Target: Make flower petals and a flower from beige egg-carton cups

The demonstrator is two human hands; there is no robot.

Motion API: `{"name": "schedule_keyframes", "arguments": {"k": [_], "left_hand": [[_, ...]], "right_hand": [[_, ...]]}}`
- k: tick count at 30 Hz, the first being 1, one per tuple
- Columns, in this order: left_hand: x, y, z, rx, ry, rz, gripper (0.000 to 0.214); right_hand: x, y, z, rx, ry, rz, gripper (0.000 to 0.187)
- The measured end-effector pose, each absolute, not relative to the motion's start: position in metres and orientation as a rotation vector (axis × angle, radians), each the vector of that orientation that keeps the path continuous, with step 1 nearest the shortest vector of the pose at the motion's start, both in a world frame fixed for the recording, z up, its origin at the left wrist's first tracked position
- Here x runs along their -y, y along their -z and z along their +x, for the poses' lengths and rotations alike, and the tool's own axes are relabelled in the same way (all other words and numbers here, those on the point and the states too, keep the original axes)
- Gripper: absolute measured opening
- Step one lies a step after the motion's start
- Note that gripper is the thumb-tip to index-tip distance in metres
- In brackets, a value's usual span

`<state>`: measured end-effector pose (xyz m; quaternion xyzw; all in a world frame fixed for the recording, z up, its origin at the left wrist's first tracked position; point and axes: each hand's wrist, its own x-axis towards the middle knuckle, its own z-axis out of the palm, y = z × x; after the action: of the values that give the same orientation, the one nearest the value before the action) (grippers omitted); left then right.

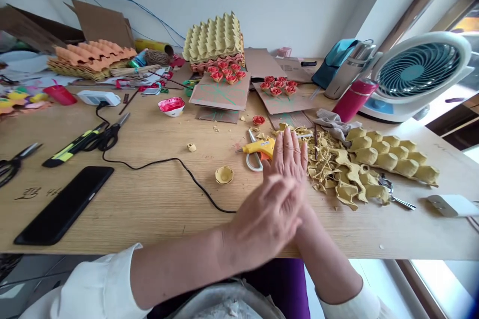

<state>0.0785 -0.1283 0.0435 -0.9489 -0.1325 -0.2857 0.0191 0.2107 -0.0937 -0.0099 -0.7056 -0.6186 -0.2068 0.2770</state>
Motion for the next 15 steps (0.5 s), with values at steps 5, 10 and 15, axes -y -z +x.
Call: {"name": "schedule_keyframes", "arguments": {"k": [5,10,15], "left_hand": [[0.136,-0.044,0.082,0.440,0.741,-2.831,0.026],[0.139,-0.049,0.083,0.485,0.764,-2.963,0.025],[0.147,-0.037,0.082,0.528,0.711,-2.976,0.022]], "right_hand": [[0.097,0.007,0.211,1.602,0.510,-1.924,0.065],[0.098,0.004,0.214,1.608,0.542,-1.934,0.067],[0.101,0.002,0.227,1.546,0.566,-1.987,0.069]]}}
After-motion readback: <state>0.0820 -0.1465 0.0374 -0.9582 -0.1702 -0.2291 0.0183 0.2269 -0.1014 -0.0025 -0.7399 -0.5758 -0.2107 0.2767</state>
